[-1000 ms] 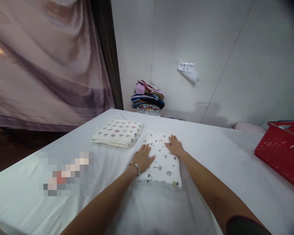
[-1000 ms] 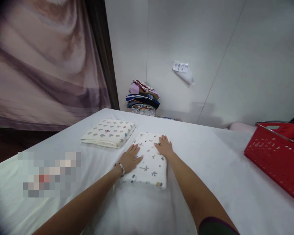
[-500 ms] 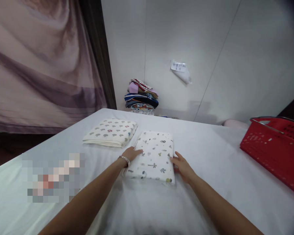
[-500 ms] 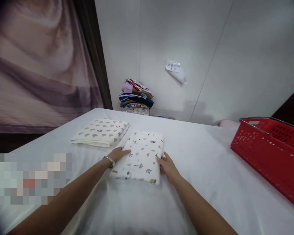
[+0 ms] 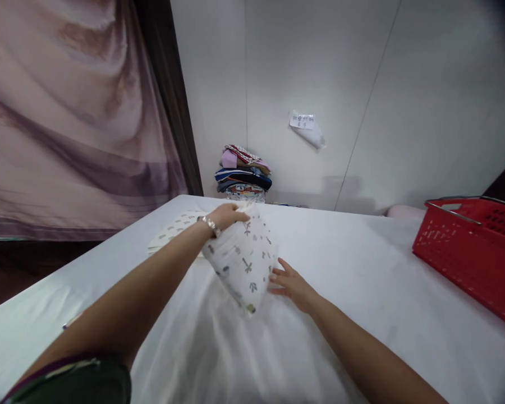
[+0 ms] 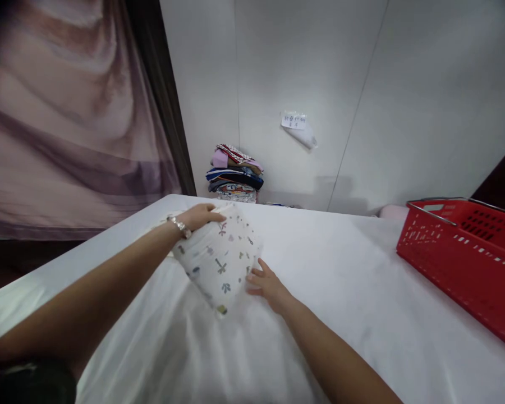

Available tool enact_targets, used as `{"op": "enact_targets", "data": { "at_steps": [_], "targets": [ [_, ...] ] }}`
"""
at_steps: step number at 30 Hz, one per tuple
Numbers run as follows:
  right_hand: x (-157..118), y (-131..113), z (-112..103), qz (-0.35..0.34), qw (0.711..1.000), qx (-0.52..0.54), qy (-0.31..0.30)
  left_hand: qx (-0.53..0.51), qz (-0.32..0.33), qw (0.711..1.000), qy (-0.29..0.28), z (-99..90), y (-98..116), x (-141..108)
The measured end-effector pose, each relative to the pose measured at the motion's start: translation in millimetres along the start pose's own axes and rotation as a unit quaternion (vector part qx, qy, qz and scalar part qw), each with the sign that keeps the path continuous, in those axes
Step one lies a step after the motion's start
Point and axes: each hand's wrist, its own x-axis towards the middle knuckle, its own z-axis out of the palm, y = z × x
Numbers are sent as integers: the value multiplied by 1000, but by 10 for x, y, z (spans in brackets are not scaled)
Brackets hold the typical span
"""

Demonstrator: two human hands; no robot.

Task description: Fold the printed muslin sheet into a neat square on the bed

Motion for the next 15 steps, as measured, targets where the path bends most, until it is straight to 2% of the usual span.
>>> {"op": "enact_targets", "data": {
  "at_steps": [2,3,5,6,8,10,12,13,15],
  "targets": [
    [80,-103,24,-5,1000,21,9,115,78,990,37,-208,355,-52],
    [118,-152,2,-12,999,42,13,169,97,979,56,-224,516,-133],
    [170,-232,-110,-20,995,95,19,246,138,957,72,-36,747,-369],
    [179,-259,-193,-24,992,119,27,263,171,947,64,163,804,-509],
    [155,-279,-391,-27,987,144,65,276,219,935,31,699,808,-795],
    [83,-249,-589,-14,984,131,119,277,231,932,-28,1279,724,-1063],
    [-16,-181,-748,2,983,98,158,280,225,927,-107,1730,635,-1287],
    [-65,-140,-807,5,983,85,164,282,213,930,-100,1870,607,-1376],
    [-143,-62,-884,-8,985,71,160,273,199,936,-101,1967,586,-1504]
  ]
}}
